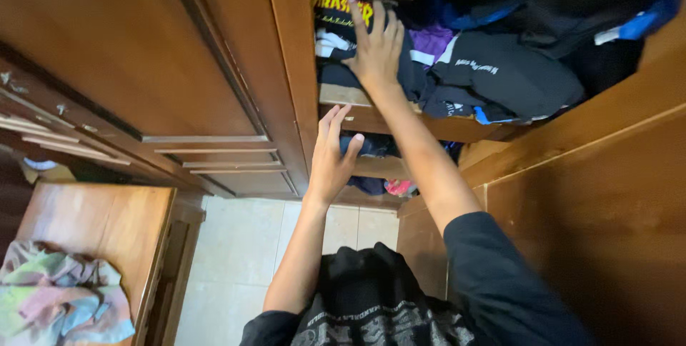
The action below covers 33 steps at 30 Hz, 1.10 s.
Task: The person removes several items of clothing and a blue sleeping bag from a wooden closet and places them in a pile on the floor.
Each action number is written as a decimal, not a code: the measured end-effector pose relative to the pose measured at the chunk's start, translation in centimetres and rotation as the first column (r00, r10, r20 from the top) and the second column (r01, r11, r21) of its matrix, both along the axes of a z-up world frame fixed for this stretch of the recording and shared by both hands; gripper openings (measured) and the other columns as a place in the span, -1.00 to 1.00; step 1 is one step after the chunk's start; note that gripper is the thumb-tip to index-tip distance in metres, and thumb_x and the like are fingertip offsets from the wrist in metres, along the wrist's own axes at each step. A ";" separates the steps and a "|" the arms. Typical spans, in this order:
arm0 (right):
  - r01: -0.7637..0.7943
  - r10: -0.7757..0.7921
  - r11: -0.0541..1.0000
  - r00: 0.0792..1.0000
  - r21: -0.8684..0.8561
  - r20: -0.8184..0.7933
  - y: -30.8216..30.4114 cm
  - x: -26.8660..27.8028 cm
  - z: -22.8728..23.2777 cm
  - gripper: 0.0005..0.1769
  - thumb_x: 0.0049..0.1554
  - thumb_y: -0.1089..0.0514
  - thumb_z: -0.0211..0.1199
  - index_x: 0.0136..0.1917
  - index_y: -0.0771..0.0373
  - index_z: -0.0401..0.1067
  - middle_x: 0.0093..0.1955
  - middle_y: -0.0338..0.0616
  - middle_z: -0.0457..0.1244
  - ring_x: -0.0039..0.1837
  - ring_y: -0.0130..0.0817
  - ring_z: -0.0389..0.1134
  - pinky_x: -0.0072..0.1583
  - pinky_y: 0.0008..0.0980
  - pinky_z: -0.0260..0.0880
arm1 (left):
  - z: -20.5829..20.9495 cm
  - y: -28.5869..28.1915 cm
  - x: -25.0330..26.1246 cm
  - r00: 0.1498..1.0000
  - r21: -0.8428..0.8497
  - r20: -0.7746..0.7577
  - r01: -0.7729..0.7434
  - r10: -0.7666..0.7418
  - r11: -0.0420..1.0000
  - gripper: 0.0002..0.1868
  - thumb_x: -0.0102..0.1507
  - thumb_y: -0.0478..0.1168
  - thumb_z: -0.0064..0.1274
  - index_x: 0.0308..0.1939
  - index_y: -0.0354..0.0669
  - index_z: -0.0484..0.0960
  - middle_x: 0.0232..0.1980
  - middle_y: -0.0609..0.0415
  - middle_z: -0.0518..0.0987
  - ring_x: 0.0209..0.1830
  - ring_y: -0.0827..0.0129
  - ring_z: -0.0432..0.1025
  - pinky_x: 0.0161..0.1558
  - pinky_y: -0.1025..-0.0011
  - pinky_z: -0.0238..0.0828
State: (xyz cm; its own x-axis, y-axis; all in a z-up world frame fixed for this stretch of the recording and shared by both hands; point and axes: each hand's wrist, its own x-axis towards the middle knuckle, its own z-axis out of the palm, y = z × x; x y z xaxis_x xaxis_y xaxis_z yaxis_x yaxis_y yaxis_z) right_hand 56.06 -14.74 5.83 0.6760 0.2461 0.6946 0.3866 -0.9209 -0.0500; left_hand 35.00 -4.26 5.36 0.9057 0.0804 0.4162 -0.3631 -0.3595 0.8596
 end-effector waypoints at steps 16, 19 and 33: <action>-0.231 0.220 0.962 0.971 -0.146 -0.091 -2.8 -3.1 1.7 0.46 -0.38 -0.17 0.71 0.64 -0.21 -0.06 0.61 0.29 -0.25 0.51 0.48 -0.06 0.35 0.40 0.12 | -6.2 0.4 3.8 0.997 -0.202 -0.074 0.021 -0.037 0.979 -0.40 0.36 -0.28 0.10 0.47 -0.17 0.30 0.43 -0.12 0.40 0.38 0.16 0.34 0.39 0.26 0.27; -0.213 0.181 0.958 0.968 -0.190 -0.172 -3.3 -2.8 0.6 0.44 -0.25 -0.11 0.71 0.70 -0.26 -0.10 0.67 0.28 -0.32 0.56 0.49 -0.10 0.38 0.40 0.10 | -7.1 -0.2 3.1 0.997 -0.276 0.002 0.071 -0.073 0.959 -0.41 0.40 -0.28 0.09 0.50 -0.17 0.28 0.47 -0.10 0.38 0.46 0.17 0.31 0.43 0.26 0.25; -0.083 0.037 0.924 0.991 -0.373 -0.130 -3.4 1.4 -1.9 0.37 -0.04 0.27 0.51 0.79 -0.41 -0.18 0.59 0.37 -0.14 0.43 0.45 0.12 0.09 0.08 0.48 | -6.1 -0.9 -0.6 0.991 -0.288 0.021 0.136 -0.135 0.948 -0.40 0.42 -0.31 0.06 0.53 -0.10 0.26 0.55 -0.06 0.33 0.49 0.14 0.30 0.38 0.27 0.29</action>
State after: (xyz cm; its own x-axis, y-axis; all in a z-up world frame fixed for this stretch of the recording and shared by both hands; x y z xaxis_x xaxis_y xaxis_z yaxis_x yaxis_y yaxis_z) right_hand 57.49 -18.13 3.95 0.7231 0.5165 0.4587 0.4545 -0.8558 0.2472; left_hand 34.42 -5.13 -0.69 0.9159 0.0736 0.3947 -0.3924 -0.0438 0.9187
